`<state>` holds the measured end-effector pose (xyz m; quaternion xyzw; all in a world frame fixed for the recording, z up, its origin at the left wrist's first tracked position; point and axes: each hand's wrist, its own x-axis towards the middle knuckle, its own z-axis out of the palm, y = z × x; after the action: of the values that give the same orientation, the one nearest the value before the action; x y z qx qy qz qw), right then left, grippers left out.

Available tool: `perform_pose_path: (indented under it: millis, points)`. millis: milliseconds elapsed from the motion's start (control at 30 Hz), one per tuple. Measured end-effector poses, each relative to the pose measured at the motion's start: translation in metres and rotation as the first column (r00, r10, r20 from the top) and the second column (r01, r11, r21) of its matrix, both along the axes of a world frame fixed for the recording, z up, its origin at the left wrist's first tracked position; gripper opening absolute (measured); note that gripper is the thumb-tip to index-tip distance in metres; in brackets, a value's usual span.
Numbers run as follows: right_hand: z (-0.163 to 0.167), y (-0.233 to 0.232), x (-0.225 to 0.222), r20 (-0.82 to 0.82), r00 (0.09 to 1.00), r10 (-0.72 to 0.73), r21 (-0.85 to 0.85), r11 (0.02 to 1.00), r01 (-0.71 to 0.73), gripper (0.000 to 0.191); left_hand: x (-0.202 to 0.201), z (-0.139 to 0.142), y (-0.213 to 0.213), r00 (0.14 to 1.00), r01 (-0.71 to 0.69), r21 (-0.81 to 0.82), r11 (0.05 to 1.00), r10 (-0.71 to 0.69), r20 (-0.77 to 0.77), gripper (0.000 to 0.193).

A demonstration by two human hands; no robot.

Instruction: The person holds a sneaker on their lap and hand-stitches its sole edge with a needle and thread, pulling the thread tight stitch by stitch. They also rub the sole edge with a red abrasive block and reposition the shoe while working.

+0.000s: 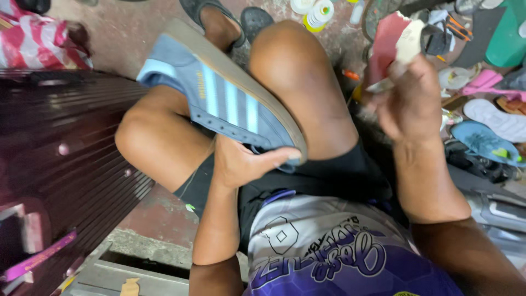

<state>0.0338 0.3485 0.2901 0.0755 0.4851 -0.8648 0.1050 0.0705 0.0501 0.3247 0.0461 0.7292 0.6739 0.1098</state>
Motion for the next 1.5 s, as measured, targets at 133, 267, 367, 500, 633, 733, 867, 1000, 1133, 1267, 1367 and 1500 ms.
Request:
perform_pose_path:
  millis: [133, 267, 367, 500, 633, 733, 867, 1000, 1133, 1267, 1367, 1500]
  points:
    - [0.026, -0.026, 0.032, -0.122, 0.964, 0.237, 0.317, 0.93, -0.189, 0.007, 0.005, 0.001, 0.007, 1.0, 0.017, -0.051, 0.999, -0.016, 0.01, 0.039]
    - [0.034, -0.038, 0.039, -0.093, 0.91, 0.405, 0.502, 0.808, -0.308, 0.031, 0.006, 0.003, 0.016, 0.997, -0.005, -0.126, 0.992, -0.004, -0.073, 0.043]
    - [0.039, -0.042, 0.036, -0.038, 0.909, 0.416, 0.544, 0.771, -0.33, 0.031, 0.007, 0.005, 0.025, 0.994, -0.006, -0.201, 0.98, -0.016, -0.106, 0.046]
    - [0.042, -0.047, 0.031, -0.131, 0.905, 0.405, 0.63, 0.739, -0.24, 0.028, 0.007, 0.004, 0.033, 0.997, 0.041, -0.169, 0.985, -0.052, -0.061, 0.043]
    - [0.04, -0.046, 0.026, -0.097, 0.918, 0.383, 0.699, 0.683, -0.211, 0.028, 0.007, 0.001, 0.038, 0.996, 0.03, -0.207, 0.978, -0.046, -0.076, 0.044]
    - [0.036, -0.044, 0.024, -0.003, 0.93, 0.368, 0.773, 0.591, -0.232, 0.031, 0.005, -0.001, 0.04, 0.998, 0.053, -0.212, 0.976, -0.061, -0.032, 0.038]
    - [0.033, -0.045, 0.022, -0.233, 0.907, 0.351, 0.701, 0.707, -0.094, 0.027, 0.004, -0.001, 0.043, 0.994, 0.073, -0.235, 0.969, -0.088, -0.057, 0.039]
    - [0.033, -0.045, 0.02, -0.214, 0.91, 0.357, 0.619, 0.769, -0.156, 0.036, 0.002, 0.0, 0.044, 0.995, 0.073, -0.201, 0.977, -0.086, -0.056, 0.044]
    - [0.034, -0.045, 0.018, -0.315, 0.851, 0.419, 0.78, 0.625, -0.018, 0.043, 0.0, -0.001, 0.045, 0.996, 0.072, -0.185, 0.98, -0.081, -0.043, 0.045]
    - [0.032, -0.046, 0.019, -0.289, 0.858, 0.424, 0.825, 0.566, -0.002, 0.05, -0.001, -0.003, 0.045, 0.996, 0.072, -0.154, 0.985, -0.078, -0.033, 0.044]
    - [0.029, -0.044, 0.021, -0.087, 0.916, 0.391, 0.85, 0.509, -0.136, 0.054, -0.002, -0.004, 0.045, 0.994, 0.072, -0.172, 0.982, -0.085, -0.07, 0.044]
    - [0.026, -0.039, 0.024, -0.115, 0.917, 0.382, 0.699, 0.687, -0.198, 0.047, -0.003, -0.003, 0.045, 0.993, 0.091, -0.174, 0.981, -0.103, -0.06, 0.035]
